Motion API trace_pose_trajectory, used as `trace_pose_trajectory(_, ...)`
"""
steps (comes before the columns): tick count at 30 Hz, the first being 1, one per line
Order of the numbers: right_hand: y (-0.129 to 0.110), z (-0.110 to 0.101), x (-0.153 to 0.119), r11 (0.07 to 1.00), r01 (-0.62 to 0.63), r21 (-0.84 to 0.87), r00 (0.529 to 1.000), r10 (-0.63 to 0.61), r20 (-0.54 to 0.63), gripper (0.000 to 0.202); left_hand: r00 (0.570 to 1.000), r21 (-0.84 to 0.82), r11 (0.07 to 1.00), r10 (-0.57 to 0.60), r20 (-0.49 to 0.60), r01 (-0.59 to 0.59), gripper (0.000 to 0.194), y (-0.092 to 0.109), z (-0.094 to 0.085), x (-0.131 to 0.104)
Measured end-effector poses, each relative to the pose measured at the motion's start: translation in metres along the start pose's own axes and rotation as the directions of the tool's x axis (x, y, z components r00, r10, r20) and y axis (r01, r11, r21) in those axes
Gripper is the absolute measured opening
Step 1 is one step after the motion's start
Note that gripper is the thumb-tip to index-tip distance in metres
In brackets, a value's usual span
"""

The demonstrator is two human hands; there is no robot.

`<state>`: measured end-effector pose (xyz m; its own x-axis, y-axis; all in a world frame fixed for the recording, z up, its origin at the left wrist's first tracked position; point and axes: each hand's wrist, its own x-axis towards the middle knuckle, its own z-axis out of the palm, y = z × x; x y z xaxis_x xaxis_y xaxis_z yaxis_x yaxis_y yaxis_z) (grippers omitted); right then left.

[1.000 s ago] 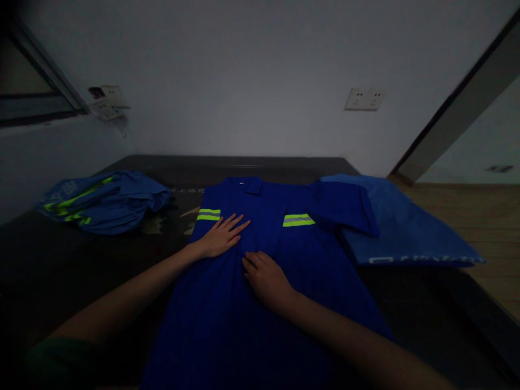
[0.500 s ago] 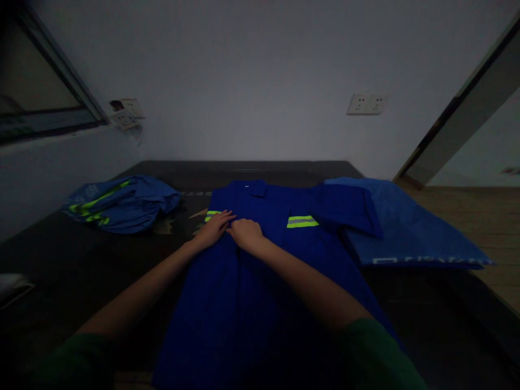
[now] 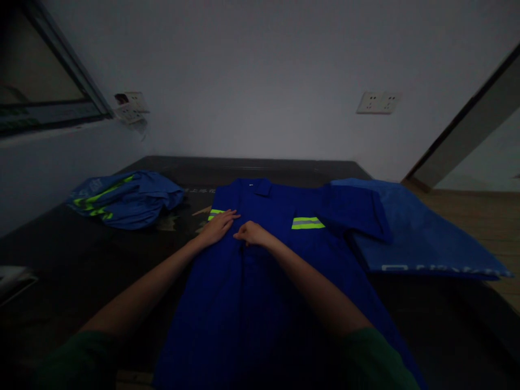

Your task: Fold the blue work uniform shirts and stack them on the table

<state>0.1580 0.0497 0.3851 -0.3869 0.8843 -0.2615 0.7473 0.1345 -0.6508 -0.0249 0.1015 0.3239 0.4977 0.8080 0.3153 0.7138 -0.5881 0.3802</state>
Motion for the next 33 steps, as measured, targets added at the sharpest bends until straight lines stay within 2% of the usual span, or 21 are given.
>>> trace_pose_trajectory(3, 0.002, 0.002, -0.001, 1.0, 0.02, -0.022, 1.0, -0.02, -0.015, 0.023, 0.999, -0.055, 0.998, 0.008, -0.049, -0.011, 0.032, 0.002, -0.004, -0.001)
trace_pose_trajectory(5, 0.003, 0.004, 0.0, 0.999, 0.027, -0.037, 0.999, -0.028, -0.036, 0.023, 0.991, -0.108, 0.993, 0.036, -0.128, -0.05, 0.026, 0.004, -0.009, -0.003)
trace_pose_trajectory(7, 0.006, 0.007, 0.001, 0.999, 0.025, -0.037, 0.998, -0.027, -0.057, 0.024, 0.983, -0.141, 0.984, 0.086, -0.163, -0.109, 0.026, 0.005, -0.014, -0.005)
trace_pose_trajectory(10, 0.008, 0.009, 0.002, 0.999, 0.015, -0.042, 0.997, -0.018, -0.079, 0.024, 0.983, -0.136, 0.975, 0.169, -0.076, -0.178, 0.031, 0.005, -0.016, -0.005)
trace_pose_trajectory(12, 0.009, 0.01, 0.002, 0.999, 0.008, -0.046, 0.996, -0.012, -0.089, 0.024, 0.983, -0.106, 0.977, 0.184, -0.024, -0.185, 0.03, 0.005, -0.014, -0.005)
trace_pose_trajectory(15, 0.006, 0.008, 0.001, 0.997, 0.004, -0.079, 0.996, -0.011, -0.093, 0.025, 0.985, -0.019, 0.985, 0.174, -0.006, -0.174, 0.027, 0.007, -0.01, -0.003)
trace_pose_trajectory(18, 0.0, 0.008, -0.004, 0.981, 0.005, -0.195, 0.993, -0.028, -0.115, 0.025, 0.988, 0.111, 0.982, 0.154, 0.006, -0.153, 0.025, 0.012, -0.006, -0.001)
trace_pose_trajectory(22, -0.004, 0.015, -0.02, 0.952, -0.028, -0.305, 0.973, -0.044, -0.228, 0.02, 0.995, 0.216, 0.972, 0.1, -0.01, -0.096, 0.018, 0.02, -0.002, 0.0)
trace_pose_trajectory(26, 0.003, 0.023, -0.034, 0.834, -0.024, -0.551, 0.9, -0.221, -0.375, 0.027, 0.996, 0.233, 0.971, 0.071, -0.054, -0.057, 0.017, 0.023, 0.001, -0.001)
trace_pose_trajectory(30, 0.005, 0.026, -0.042, 0.775, -0.001, -0.633, 0.877, -0.304, -0.373, 0.023, 0.992, 0.195, 0.98, 0.058, -0.108, -0.036, 0.025, 0.02, 0.003, -0.004)
trace_pose_trajectory(33, 0.001, 0.035, -0.052, 0.755, 0.121, -0.645, 0.825, -0.438, -0.357, 0.027, 0.985, 0.134, 0.991, 0.047, -0.165, -0.025, 0.031, 0.014, 0.004, 0.0)
